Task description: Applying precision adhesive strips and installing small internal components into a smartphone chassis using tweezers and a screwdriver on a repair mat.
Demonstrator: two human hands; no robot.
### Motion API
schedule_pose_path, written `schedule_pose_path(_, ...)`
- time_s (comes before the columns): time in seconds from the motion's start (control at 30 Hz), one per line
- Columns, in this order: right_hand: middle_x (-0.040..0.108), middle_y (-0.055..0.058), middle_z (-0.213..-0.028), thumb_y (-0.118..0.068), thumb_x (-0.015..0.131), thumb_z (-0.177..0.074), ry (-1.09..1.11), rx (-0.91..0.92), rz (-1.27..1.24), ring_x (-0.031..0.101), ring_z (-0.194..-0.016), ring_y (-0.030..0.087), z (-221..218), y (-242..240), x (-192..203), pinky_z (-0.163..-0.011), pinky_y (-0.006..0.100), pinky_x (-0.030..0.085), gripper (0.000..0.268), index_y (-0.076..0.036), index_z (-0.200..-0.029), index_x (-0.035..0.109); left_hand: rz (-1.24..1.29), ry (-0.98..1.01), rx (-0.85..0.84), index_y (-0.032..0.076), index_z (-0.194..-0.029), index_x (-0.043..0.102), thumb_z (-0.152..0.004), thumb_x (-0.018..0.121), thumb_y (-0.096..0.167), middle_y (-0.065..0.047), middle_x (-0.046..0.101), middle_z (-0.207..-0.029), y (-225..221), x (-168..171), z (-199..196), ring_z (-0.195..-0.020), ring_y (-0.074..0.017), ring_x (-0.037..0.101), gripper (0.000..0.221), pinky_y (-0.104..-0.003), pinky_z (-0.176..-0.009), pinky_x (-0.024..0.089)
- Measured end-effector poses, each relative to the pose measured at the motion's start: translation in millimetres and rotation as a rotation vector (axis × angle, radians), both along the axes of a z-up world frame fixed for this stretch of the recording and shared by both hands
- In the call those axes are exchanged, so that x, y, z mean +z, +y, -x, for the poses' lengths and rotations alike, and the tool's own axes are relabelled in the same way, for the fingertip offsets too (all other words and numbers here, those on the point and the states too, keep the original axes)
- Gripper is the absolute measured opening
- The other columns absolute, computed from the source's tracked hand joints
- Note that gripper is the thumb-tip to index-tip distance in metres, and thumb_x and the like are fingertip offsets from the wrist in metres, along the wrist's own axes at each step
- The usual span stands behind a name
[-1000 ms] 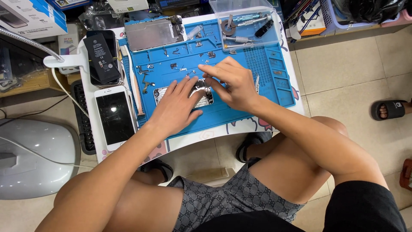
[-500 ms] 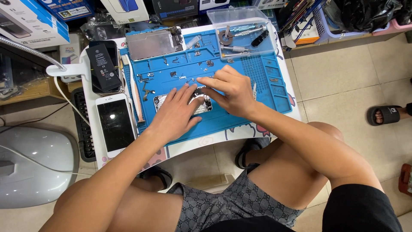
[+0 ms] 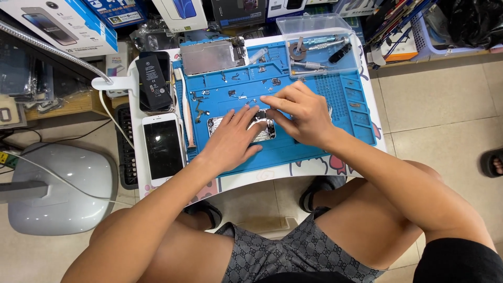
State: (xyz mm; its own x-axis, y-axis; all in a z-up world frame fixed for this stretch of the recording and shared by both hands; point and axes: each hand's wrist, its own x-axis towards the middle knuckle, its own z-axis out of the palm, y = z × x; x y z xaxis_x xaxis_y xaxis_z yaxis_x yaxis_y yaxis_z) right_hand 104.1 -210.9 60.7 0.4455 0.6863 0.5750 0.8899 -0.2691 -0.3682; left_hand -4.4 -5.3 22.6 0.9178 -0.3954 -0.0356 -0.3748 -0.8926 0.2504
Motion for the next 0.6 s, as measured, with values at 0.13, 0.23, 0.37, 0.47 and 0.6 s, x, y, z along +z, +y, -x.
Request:
schedule_pose_path(0.13,0.067,-0.003,-0.086,-0.011,0.078,-0.1,0.037,0.044,0.009,0.062,-0.084,0.019,-2,-2,7,-0.065,0.028,0.057,0.016,-0.016,-0.116,0.08,-0.006,0.002,0.006,0.02,-0.142,0.058,-0.101,0.065,0.046,-0.018,0.044,-0.159,0,0,0,-0.152,-0.0376,0.042,0.049,-0.061,-0.121,0.034)
schedule_pose_path(0.23,0.061,-0.002,-0.079,-0.012,0.08,-0.101,0.01,0.016,0.023,0.058,-0.077,0.019,-6,-4,5,-0.061,0.028,0.055,0.015,-0.014,-0.115,0.081,0.018,0.015,0.001,0.019,-0.143,0.057,-0.102,0.064,0.045,-0.018,0.045,-0.158,0,1,1,-0.152,-0.0385,0.042,0.049,-0.061,-0.121,0.034)
schedule_pose_path(0.37,0.071,-0.002,-0.09,-0.014,0.081,-0.1,0.023,0.007,0.042,0.064,-0.087,0.019,-9,-4,10,-0.064,0.029,0.057,0.019,-0.015,-0.119,0.081,0.028,0.006,-0.004,0.018,-0.144,0.057,-0.102,0.064,0.044,-0.019,0.045,-0.158,0,3,2,-0.151,-0.0388,0.042,0.05,-0.062,-0.121,0.034)
schedule_pose_path(0.47,0.075,0.0,-0.092,-0.01,0.08,-0.1,0.091,0.053,0.013,0.065,-0.089,0.021,-11,-8,3,-0.067,0.03,0.059,0.022,-0.013,-0.121,0.081,0.026,-0.002,-0.009,0.017,-0.144,0.057,-0.102,0.064,0.043,-0.019,0.045,-0.157,0,0,2,-0.151,-0.039,0.042,0.05,-0.062,-0.121,0.034)
schedule_pose_path(0.6,0.075,0.0,-0.085,-0.012,0.084,-0.097,0.082,0.044,0.002,0.063,-0.082,0.02,-16,-11,-8,-0.065,0.029,0.057,0.021,-0.014,-0.118,0.083,0.033,-0.014,-0.007,0.017,-0.144,0.057,-0.102,0.065,0.042,-0.02,0.046,-0.157,1,-1,1,-0.151,-0.0394,0.042,0.05,-0.062,-0.121,0.034)
